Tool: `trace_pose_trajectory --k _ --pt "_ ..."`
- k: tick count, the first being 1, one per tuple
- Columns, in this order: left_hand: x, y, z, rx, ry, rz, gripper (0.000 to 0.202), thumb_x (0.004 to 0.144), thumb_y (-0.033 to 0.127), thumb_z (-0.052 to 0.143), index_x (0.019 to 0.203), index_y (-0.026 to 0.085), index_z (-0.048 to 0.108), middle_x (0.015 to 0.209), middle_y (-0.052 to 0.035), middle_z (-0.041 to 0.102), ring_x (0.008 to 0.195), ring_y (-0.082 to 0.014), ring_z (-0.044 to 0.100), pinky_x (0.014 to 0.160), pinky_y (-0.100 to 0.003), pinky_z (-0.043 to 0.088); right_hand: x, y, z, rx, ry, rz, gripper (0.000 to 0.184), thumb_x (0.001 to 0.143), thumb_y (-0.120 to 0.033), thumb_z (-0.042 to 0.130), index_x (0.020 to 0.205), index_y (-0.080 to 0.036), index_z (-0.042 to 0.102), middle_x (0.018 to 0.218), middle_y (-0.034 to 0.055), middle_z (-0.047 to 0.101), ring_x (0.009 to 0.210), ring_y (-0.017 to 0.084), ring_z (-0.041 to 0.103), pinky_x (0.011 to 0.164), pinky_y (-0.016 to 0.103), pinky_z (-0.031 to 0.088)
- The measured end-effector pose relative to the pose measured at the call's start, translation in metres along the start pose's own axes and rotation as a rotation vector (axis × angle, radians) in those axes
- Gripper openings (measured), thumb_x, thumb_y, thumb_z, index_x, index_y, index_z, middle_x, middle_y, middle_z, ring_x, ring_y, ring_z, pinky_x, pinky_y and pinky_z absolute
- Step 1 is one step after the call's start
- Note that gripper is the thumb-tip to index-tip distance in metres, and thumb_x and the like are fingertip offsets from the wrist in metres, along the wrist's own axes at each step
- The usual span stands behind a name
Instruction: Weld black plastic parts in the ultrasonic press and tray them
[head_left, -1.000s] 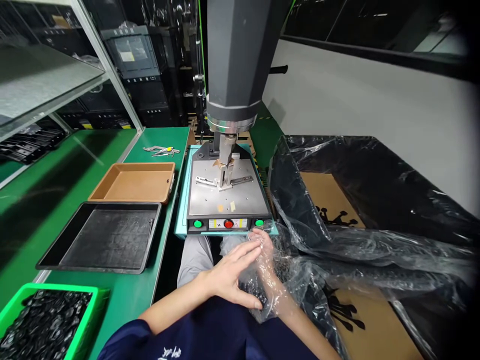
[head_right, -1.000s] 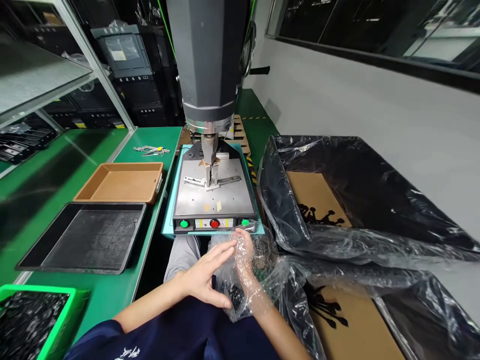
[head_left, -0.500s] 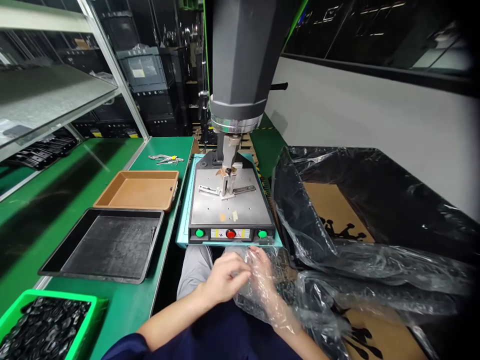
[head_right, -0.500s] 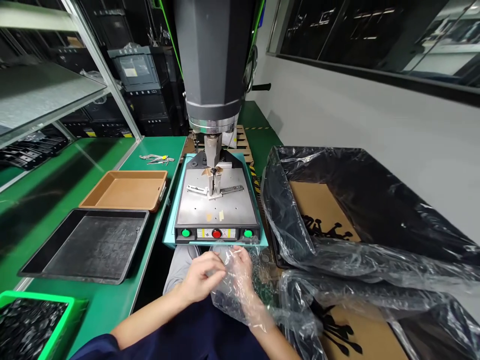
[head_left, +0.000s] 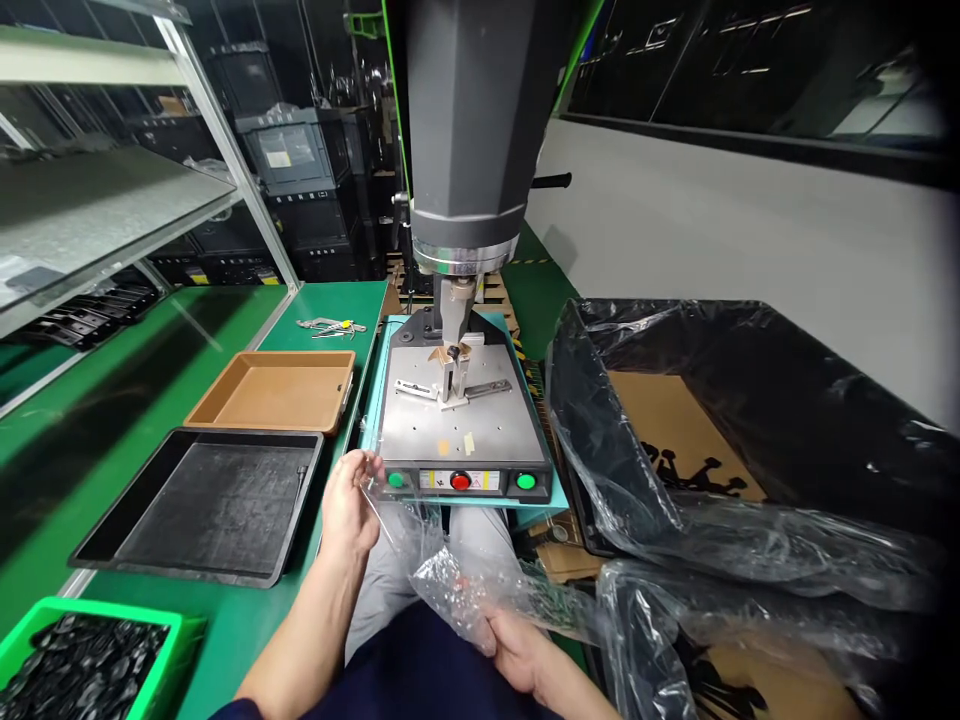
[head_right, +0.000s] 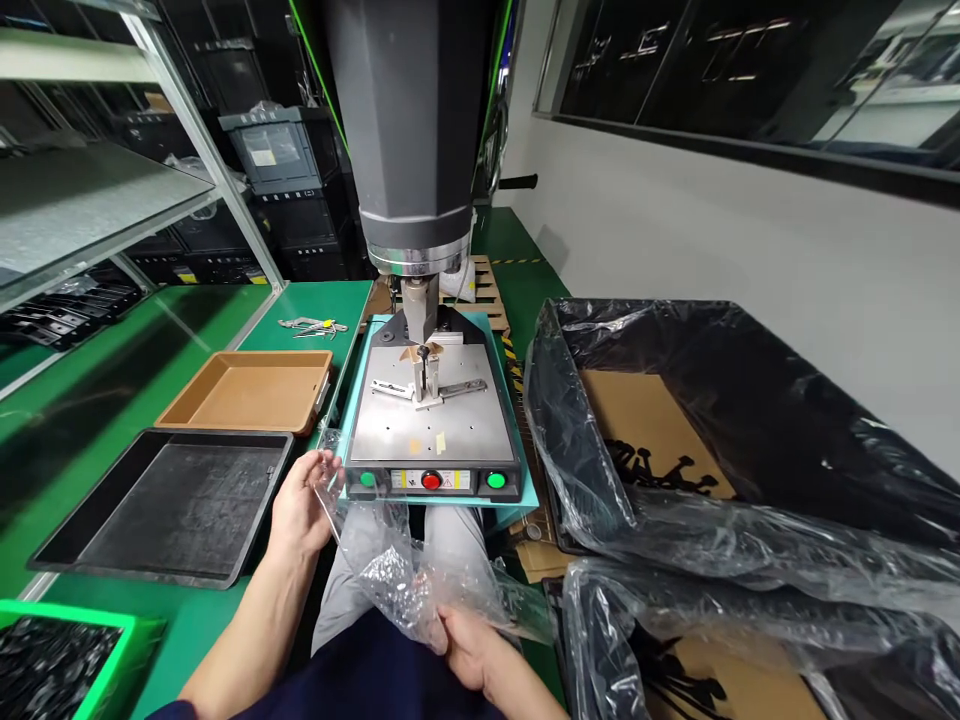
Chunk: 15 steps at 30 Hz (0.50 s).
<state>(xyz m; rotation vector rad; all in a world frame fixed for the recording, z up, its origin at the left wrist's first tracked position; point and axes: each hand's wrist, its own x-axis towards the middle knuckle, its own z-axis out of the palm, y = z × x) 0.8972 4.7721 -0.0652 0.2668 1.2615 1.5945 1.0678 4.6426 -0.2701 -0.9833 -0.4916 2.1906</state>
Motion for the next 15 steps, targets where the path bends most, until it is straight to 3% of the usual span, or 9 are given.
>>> trace_pose_trajectory --k 2,5,7,9,12,15 --pt "0.005 0.012 0.012 -0.089 0.084 -0.033 0.004 0.082 0.019 0.06 0.084 0.016 0.062 0.089 -0.0022 0.067 0.078 -0.0119 0.065 0.069 -0.025 0.054 -0.002 -0.014 0.0 0.213 -0.043 0.237 0.011 0.07 -0.022 0.07 0.077 -0.016 0.064 0.064 0.0001 0.063 0.044 0.006 0.05 0.04 0.013 0.036" --pt "0.019 0.025 0.03 -0.161 0.146 0.029 0.011 0.087 0.023 0.053 0.087 0.017 0.062 0.096 -0.0037 0.066 0.084 -0.0124 0.064 0.074 -0.026 0.054 -0.003 -0.036 -0.004 0.453 -0.205 0.486 0.02 0.068 -0.008 0.064 0.087 -0.011 0.065 0.077 0.0023 0.067 0.039 0.0 0.039 0.033 0.007 0.019" --pt "0.037 0.028 0.045 -0.166 0.159 0.175 0.011 0.087 0.027 0.054 0.089 0.018 0.06 0.097 -0.0026 0.065 0.088 -0.0126 0.063 0.078 -0.027 0.052 -0.002 -0.046 -0.004 0.52 -0.334 0.575 0.022 0.067 -0.01 0.063 0.089 -0.008 0.064 0.076 0.003 0.065 0.037 -0.001 0.034 0.031 0.007 0.015" --pt "0.064 0.024 0.061 -0.117 0.195 0.415 0.012 0.086 0.029 0.056 0.09 0.019 0.057 0.096 -0.001 0.062 0.091 -0.0125 0.061 0.082 -0.027 0.049 0.001 -0.053 -0.002 0.563 -0.352 0.591 0.021 0.068 -0.014 0.062 0.088 -0.007 0.063 0.074 0.0027 0.064 0.037 -0.001 0.033 0.031 0.007 0.017" --pt "0.111 0.004 0.084 0.113 0.286 0.771 0.01 0.088 0.028 0.052 0.084 0.018 0.05 0.094 -0.0014 0.058 0.098 -0.0135 0.057 0.093 -0.029 0.044 0.008 -0.06 0.002 0.562 -0.115 0.412 0.015 0.072 -0.017 0.063 0.086 -0.012 0.059 0.08 0.0016 0.066 0.042 0.001 0.043 0.035 0.008 0.028" --pt "0.149 -0.023 0.097 0.525 0.376 0.815 0.008 0.087 0.019 0.05 0.08 0.018 0.052 0.103 -0.0077 0.061 0.112 -0.0185 0.054 0.103 -0.033 0.038 0.014 -0.057 -0.001 0.434 0.213 0.159 0.018 0.075 -0.022 0.069 0.084 -0.017 0.054 0.085 0.0033 0.068 0.051 0.006 0.056 0.042 0.012 0.04"
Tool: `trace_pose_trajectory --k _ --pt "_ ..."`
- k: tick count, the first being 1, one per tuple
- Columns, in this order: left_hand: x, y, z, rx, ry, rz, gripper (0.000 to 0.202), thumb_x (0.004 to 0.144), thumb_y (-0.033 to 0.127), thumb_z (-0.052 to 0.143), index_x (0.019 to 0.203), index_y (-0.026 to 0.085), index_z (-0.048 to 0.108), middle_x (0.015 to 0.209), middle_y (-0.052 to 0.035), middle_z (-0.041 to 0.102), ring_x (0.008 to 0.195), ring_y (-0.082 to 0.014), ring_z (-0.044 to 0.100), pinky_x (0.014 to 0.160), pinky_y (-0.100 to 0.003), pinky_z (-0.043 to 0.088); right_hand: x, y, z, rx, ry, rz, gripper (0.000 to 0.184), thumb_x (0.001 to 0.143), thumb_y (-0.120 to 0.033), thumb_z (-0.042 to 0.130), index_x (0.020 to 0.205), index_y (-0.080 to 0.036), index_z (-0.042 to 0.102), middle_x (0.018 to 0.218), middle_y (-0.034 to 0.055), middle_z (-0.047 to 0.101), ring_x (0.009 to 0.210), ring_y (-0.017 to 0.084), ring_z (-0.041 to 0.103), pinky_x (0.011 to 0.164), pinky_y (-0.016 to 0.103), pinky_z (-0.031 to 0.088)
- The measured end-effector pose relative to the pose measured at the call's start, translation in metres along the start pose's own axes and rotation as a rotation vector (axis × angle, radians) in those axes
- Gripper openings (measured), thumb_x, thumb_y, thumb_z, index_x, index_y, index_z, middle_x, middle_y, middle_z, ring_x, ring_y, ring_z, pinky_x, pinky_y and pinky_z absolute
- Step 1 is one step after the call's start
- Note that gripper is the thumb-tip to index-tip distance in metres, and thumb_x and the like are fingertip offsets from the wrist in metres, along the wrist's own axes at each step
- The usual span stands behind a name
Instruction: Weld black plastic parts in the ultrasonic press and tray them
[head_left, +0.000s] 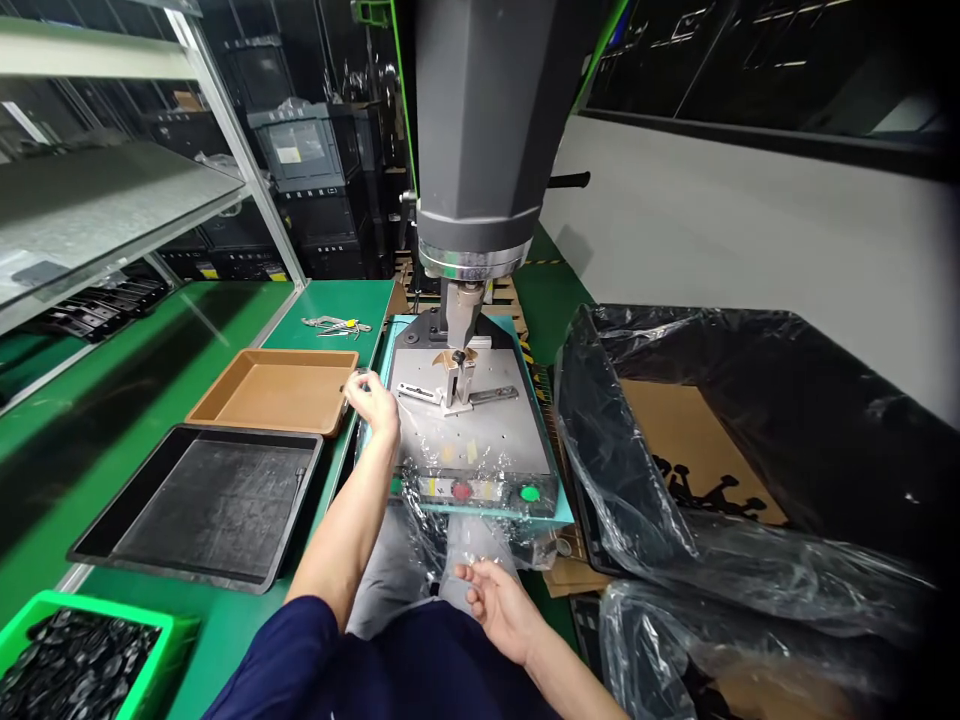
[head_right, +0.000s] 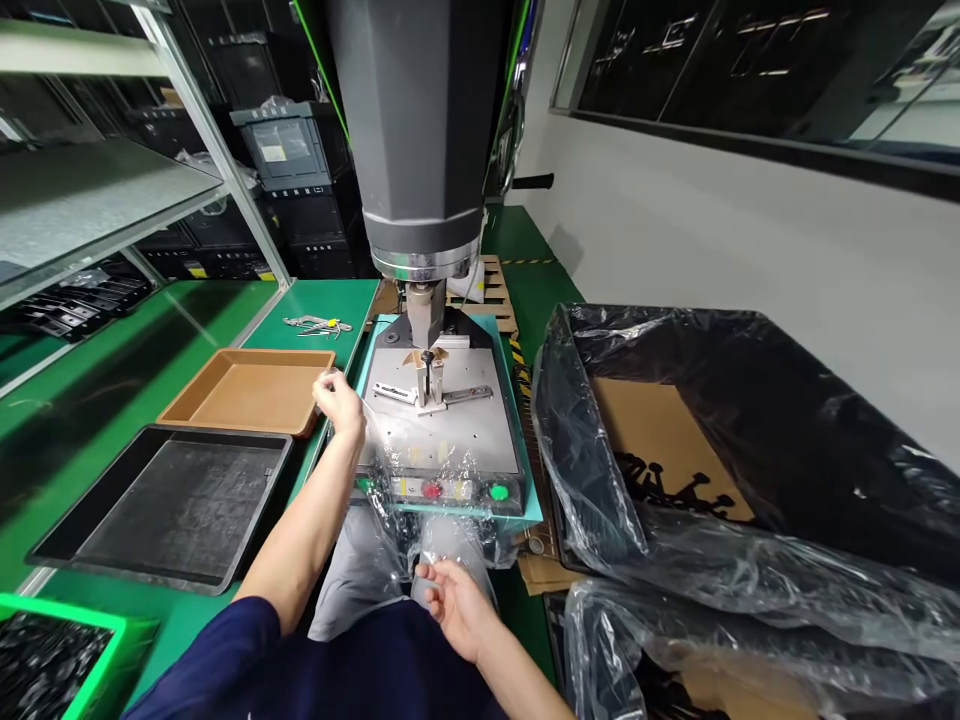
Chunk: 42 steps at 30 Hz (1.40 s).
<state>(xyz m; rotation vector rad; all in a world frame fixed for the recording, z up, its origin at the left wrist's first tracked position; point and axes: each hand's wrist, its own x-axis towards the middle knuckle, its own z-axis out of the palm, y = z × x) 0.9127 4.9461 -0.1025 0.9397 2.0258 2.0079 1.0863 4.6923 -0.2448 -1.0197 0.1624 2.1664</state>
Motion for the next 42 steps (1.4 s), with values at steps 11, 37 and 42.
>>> trace_pose_trajectory --k 11,37,42 --pt "-0.01 -0.048 0.019 0.635 -0.557 0.048 0.03 0.091 0.035 0.048 0.099 0.02 0.073 0.135 -0.015 0.058 0.133 -0.035 0.044 0.109 -0.058 0.032 -0.026 -0.094 0.017 -1.37 -0.292 -0.273 0.03 0.083 -0.046 0.062 0.08 -0.016 0.064 0.072 0.0031 0.065 0.052 0.014 0.061 0.043 0.021 0.04" --pt "-0.059 0.007 -0.056 -0.052 -1.039 0.454 0.04 0.085 0.033 0.066 0.123 0.021 0.061 0.119 -0.0105 0.067 0.107 -0.0227 0.063 0.093 -0.04 0.052 0.001 -0.209 0.157 -1.325 -0.157 -1.499 0.022 0.09 -0.036 0.057 0.101 -0.019 0.065 0.11 0.0105 0.061 0.104 0.024 0.058 0.083 0.036 0.048" --pt "-0.078 0.013 -0.076 -0.133 -1.13 0.506 0.02 0.095 0.032 0.053 0.095 0.019 0.068 0.08 -0.0035 0.07 0.071 -0.0153 0.064 0.069 -0.029 0.054 -0.036 -0.148 0.144 -1.16 -0.181 -1.401 0.021 0.085 -0.032 0.068 0.101 -0.02 0.064 0.103 0.0065 0.065 0.083 0.019 0.06 0.074 0.032 0.048"
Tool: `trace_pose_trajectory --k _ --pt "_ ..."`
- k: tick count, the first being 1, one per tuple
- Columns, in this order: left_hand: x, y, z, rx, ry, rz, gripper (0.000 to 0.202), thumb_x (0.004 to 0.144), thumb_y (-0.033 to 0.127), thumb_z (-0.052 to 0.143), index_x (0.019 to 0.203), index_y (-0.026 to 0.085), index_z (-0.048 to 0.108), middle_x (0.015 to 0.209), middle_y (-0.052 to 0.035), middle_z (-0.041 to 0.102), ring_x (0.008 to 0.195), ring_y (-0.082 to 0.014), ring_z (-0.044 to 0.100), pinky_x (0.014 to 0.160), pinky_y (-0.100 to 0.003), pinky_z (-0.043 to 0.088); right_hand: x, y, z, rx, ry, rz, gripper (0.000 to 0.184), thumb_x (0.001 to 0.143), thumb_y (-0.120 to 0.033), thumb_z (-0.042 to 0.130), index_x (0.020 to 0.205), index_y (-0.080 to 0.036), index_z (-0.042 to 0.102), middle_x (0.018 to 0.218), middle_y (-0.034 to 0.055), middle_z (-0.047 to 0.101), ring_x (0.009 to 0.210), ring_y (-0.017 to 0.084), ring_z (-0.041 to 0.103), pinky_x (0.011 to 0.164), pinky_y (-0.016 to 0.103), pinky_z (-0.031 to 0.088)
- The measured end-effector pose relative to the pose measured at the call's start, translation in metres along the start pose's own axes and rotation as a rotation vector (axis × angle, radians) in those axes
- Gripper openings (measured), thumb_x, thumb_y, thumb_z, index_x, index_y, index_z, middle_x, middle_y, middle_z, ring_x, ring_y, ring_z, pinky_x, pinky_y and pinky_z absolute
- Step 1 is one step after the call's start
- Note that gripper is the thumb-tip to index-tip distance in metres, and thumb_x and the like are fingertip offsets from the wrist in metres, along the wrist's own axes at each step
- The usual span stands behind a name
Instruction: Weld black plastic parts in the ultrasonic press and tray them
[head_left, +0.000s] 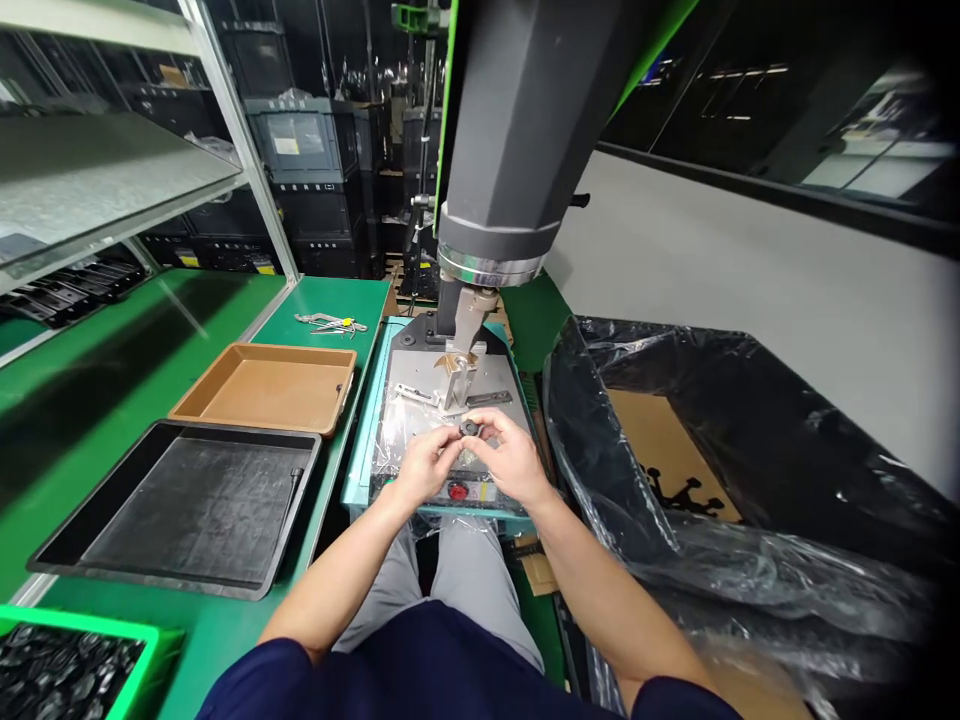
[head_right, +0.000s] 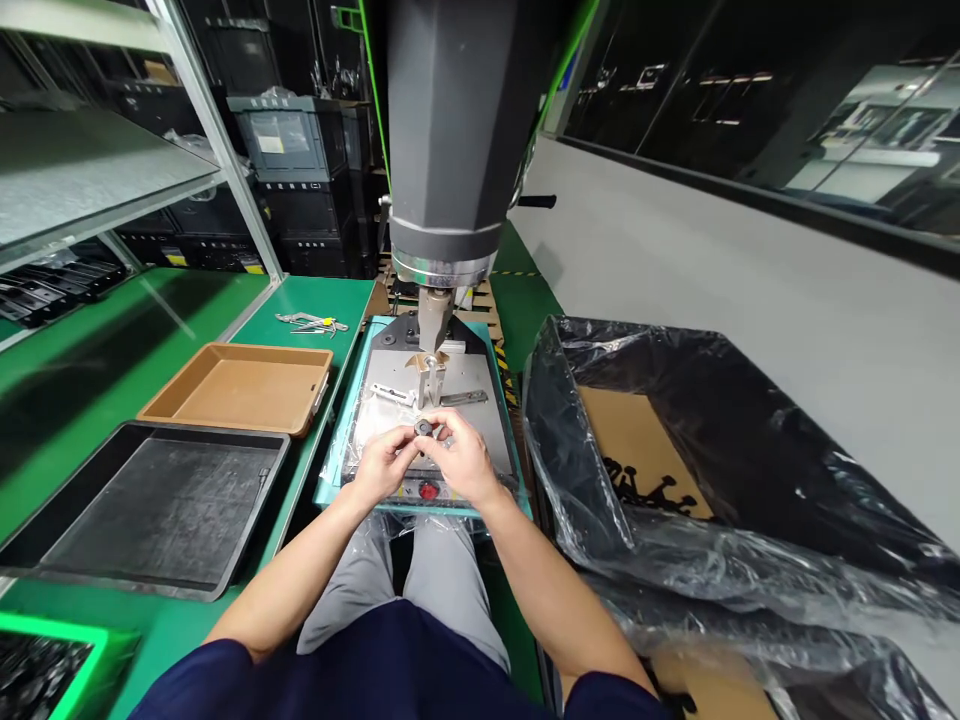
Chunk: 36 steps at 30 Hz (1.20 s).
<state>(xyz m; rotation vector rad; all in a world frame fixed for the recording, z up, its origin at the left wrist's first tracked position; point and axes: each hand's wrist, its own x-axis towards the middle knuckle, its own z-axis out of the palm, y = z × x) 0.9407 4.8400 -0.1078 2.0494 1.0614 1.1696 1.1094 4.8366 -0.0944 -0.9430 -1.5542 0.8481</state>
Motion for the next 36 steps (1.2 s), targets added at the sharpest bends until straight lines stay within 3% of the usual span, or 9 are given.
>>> trace_pose_trajectory --k 3,8,12,19,23,28,32,36 --pt "-0.011 -0.002 -0.003 0.003 -0.021 0.088 0.021 0.096 0.03 0.05 0.103 0.019 0.067 0.092 -0.0064 0.073 0.081 -0.0173 0.067 0.074 -0.032 0.055 -0.011 -0.013 0.007 0.077 -0.032 0.099 0.026 0.079 -0.031 0.073 0.1 -0.019 0.064 0.092 0.0035 0.065 0.069 0.015 0.056 0.065 0.029 0.046" --pt "-0.024 -0.005 -0.011 0.019 -0.017 0.163 0.026 0.097 0.027 0.047 0.114 0.021 0.066 0.103 -0.0088 0.073 0.094 -0.02 0.069 0.084 -0.036 0.056 -0.017 -0.028 0.014 0.093 -0.059 -0.001 0.022 0.077 -0.028 0.072 0.097 -0.019 0.069 0.094 0.0048 0.062 0.077 0.017 0.056 0.068 0.03 0.048" --pt "-0.03 0.002 -0.017 0.029 -0.008 0.172 0.029 0.097 0.026 0.044 0.116 0.023 0.066 0.104 -0.0081 0.073 0.095 -0.0204 0.069 0.085 -0.037 0.057 -0.023 -0.037 0.019 0.103 -0.075 0.025 0.021 0.077 -0.029 0.073 0.095 -0.019 0.069 0.092 0.0046 0.061 0.069 0.015 0.051 0.063 0.029 0.046" --pt "-0.035 0.003 -0.021 0.048 -0.039 0.154 0.031 0.098 0.029 0.043 0.118 0.024 0.065 0.113 -0.0093 0.071 0.105 -0.0205 0.067 0.093 -0.039 0.055 -0.031 -0.042 0.022 0.483 -0.103 0.22 0.031 0.066 -0.034 0.083 0.086 -0.021 0.063 0.089 0.0024 0.062 0.077 0.017 0.057 0.064 0.027 0.048" --pt "-0.037 0.003 -0.022 0.057 -0.078 0.157 0.029 0.098 0.032 0.044 0.113 0.023 0.067 0.107 -0.0094 0.072 0.1 -0.0207 0.068 0.09 -0.039 0.056 -0.033 -0.041 0.02 0.517 -0.128 0.375 0.034 0.065 -0.039 0.083 0.087 -0.019 0.067 0.079 0.001 0.062 0.059 0.012 0.051 0.05 0.023 0.043" --pt "-0.041 0.007 -0.018 0.056 -0.133 0.182 0.027 0.098 0.028 0.044 0.11 0.022 0.067 0.1 -0.0088 0.072 0.096 -0.0196 0.068 0.088 -0.037 0.055 -0.038 -0.037 0.026 0.557 -0.033 0.423 0.035 0.067 -0.045 0.081 0.08 -0.016 0.067 0.055 -0.004 0.054 0.045 0.008 0.042 0.041 0.02 0.036" --pt "-0.047 0.003 -0.01 0.031 -0.081 0.176 0.025 0.097 0.029 0.048 0.11 0.02 0.068 0.098 -0.0088 0.072 0.09 -0.0187 0.068 0.082 -0.034 0.056 -0.04 -0.034 0.031 0.447 0.061 0.462 0.042 0.073 -0.057 0.074 0.078 -0.015 0.067 0.048 -0.0035 0.052 0.039 0.009 0.043 0.036 0.019 0.036" --pt "-0.051 -0.001 -0.005 -0.016 -0.056 0.125 0.025 0.097 0.03 0.048 0.11 0.021 0.069 0.1 -0.0082 0.073 0.091 -0.0184 0.069 0.083 -0.034 0.055 -0.043 -0.03 0.031 0.471 0.056 0.486 0.05 0.074 -0.062 0.073 0.083 -0.013 0.069 0.052 0.0004 0.059 0.041 0.011 0.052 0.038 0.02 0.043"
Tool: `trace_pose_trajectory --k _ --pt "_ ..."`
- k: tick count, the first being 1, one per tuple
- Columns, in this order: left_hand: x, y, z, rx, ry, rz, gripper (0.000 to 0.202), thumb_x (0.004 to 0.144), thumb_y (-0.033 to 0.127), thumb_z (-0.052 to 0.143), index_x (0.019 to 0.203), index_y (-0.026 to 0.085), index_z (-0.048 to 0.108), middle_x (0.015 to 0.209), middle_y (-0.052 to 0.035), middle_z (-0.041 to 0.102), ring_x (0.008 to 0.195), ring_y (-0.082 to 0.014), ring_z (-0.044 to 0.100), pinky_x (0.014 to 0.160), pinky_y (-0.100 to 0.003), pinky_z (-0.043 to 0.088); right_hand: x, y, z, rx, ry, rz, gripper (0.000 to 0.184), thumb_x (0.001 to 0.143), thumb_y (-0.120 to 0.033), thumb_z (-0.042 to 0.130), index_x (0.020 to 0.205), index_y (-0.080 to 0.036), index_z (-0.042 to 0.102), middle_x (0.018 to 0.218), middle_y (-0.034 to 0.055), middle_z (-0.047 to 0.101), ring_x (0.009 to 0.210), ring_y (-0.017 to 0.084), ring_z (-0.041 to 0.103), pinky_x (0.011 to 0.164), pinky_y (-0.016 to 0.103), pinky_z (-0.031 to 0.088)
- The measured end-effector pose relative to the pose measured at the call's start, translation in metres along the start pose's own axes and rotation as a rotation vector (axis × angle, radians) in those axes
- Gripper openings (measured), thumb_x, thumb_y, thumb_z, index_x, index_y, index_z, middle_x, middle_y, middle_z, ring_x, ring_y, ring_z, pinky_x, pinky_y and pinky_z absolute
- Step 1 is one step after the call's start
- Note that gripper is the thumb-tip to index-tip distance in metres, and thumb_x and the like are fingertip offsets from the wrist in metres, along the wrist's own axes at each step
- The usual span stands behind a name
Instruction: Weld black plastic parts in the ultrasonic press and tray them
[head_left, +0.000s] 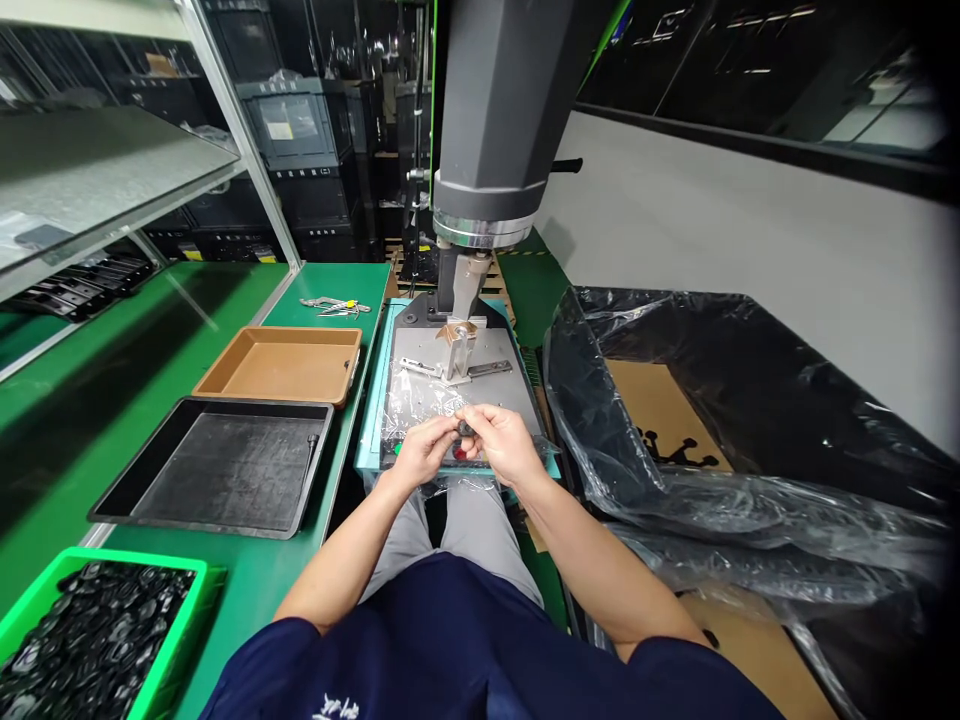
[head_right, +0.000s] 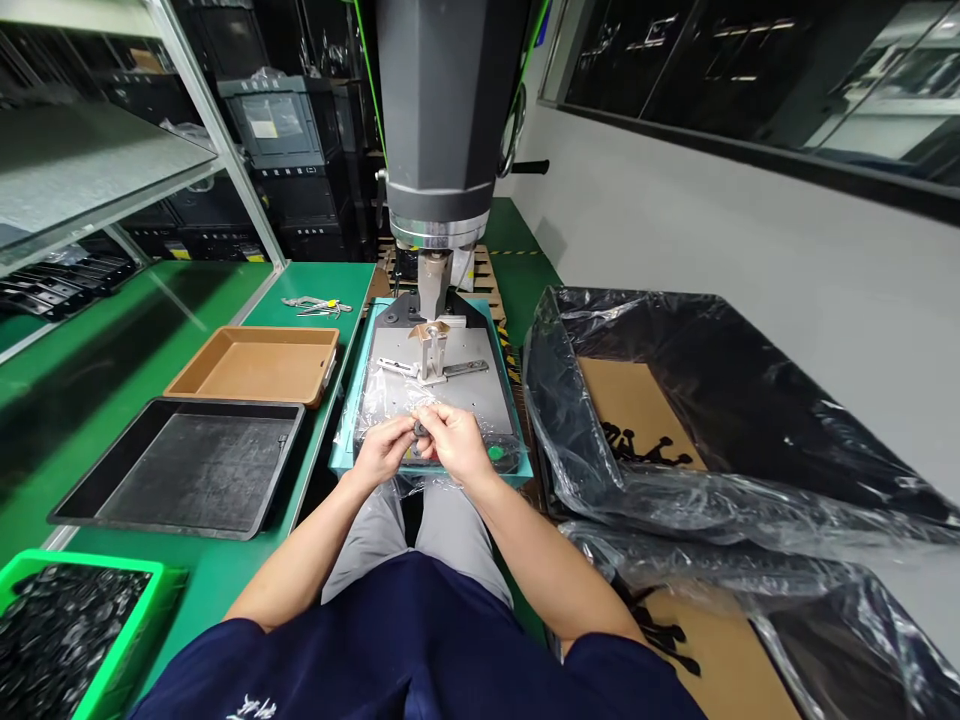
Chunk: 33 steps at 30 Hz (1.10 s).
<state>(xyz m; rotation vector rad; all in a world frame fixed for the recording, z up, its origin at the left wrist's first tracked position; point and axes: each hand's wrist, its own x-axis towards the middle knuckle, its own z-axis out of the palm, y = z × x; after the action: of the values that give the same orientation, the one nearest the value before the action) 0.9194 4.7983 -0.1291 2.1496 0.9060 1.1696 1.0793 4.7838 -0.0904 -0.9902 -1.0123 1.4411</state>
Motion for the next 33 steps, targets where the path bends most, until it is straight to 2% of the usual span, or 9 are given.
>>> trace_pose_trajectory --k 5,14,17,21,24,26,29,31,33 --pt "0.0 -0.002 0.0 -0.029 0.008 -0.033 0.026 0.098 0.029 0.047 0.111 0.021 0.069 0.102 -0.0075 0.073 0.093 -0.0184 0.069 0.085 -0.034 0.055 -0.002 0.003 0.001 0.09 -0.006 0.029 0.052 0.072 -0.061 0.076 0.088 -0.012 0.071 0.062 0.0029 0.063 0.049 0.013 0.059 0.045 0.022 0.053" --pt "-0.007 -0.005 -0.002 -0.032 0.024 -0.091 0.03 0.098 0.034 0.045 0.111 0.02 0.068 0.105 -0.0094 0.072 0.096 -0.0197 0.068 0.088 -0.037 0.054 -0.009 0.003 0.007 0.197 -0.038 0.035 0.048 0.07 -0.057 0.08 0.091 -0.015 0.072 0.072 0.0028 0.066 0.061 0.015 0.064 0.055 0.028 0.058" --pt "-0.011 -0.005 -0.004 -0.028 0.033 -0.095 0.029 0.098 0.035 0.046 0.105 0.019 0.069 0.097 -0.0086 0.071 0.089 -0.0187 0.067 0.084 -0.035 0.054 -0.009 0.006 0.006 0.182 -0.098 0.042 0.044 0.071 -0.048 0.082 0.099 -0.016 0.072 0.075 0.0028 0.067 0.064 0.015 0.064 0.059 0.029 0.057" --pt "-0.021 0.001 -0.007 -0.016 0.015 -0.104 0.026 0.097 0.034 0.048 0.097 0.019 0.069 0.093 -0.0081 0.071 0.088 -0.0184 0.067 0.082 -0.033 0.054 -0.007 0.011 0.0 0.131 -0.199 0.048 0.039 0.068 -0.038 0.084 0.099 -0.017 0.072 0.07 0.0001 0.065 0.055 0.01 0.054 0.052 0.024 0.047" --pt "-0.04 0.011 -0.01 -0.012 0.003 -0.127 0.023 0.096 0.031 0.051 0.097 0.018 0.07 0.095 -0.0091 0.071 0.088 -0.0186 0.067 0.08 -0.032 0.054 -0.01 0.021 -0.002 0.141 -0.324 0.136 0.034 0.065 -0.036 0.086 0.089 -0.016 0.071 0.065 -0.0015 0.061 0.051 0.008 0.048 0.047 0.02 0.038" --pt "-0.06 0.018 -0.008 -0.013 -0.027 -0.177 0.024 0.096 0.03 0.051 0.099 0.018 0.071 0.095 -0.0092 0.072 0.086 -0.0183 0.067 0.079 -0.032 0.053 -0.018 0.034 0.0 0.16 -0.386 0.198 0.033 0.063 -0.036 0.088 0.079 -0.016 0.068 0.062 -0.0025 0.058 0.049 0.007 0.044 0.045 0.019 0.032" --pt "-0.101 0.025 0.001 -0.048 -0.04 -0.307 0.024 0.096 0.03 0.051 0.1 0.018 0.071 0.094 -0.0083 0.072 0.086 -0.018 0.067 0.08 -0.031 0.053 -0.035 0.06 0.006 0.129 -0.358 0.307 0.038 0.069 -0.047 0.083 0.07 -0.016 0.062 0.054 -0.0034 0.051 0.042 0.005 0.038 0.039 0.017 0.025" --pt "-0.129 0.026 0.012 -0.097 0.025 -0.428 0.023 0.095 0.032 0.053 0.1 0.017 0.071 0.095 -0.0081 0.073 0.086 -0.0182 0.067 0.081 -0.032 0.053 -0.047 0.08 0.008 0.093 -0.3 0.375 0.044 0.078 -0.059 0.072 0.081 -0.016 0.066 0.064 0.0011 0.059 0.042 0.007 0.043 0.036 0.019 0.028" --pt "-0.152 0.028 0.022 -0.155 0.126 -0.555 0.024 0.094 0.036 0.056 0.099 0.017 0.07 0.095 -0.008 0.073 0.086 -0.0186 0.067 0.081 -0.032 0.053 -0.057 0.099 0.005 0.037 -0.242 0.378 0.051 0.084 -0.065 0.06 0.1 -0.017 0.067 0.09 0.0081 0.067 0.048 0.01 0.052 0.038 0.021 0.037"
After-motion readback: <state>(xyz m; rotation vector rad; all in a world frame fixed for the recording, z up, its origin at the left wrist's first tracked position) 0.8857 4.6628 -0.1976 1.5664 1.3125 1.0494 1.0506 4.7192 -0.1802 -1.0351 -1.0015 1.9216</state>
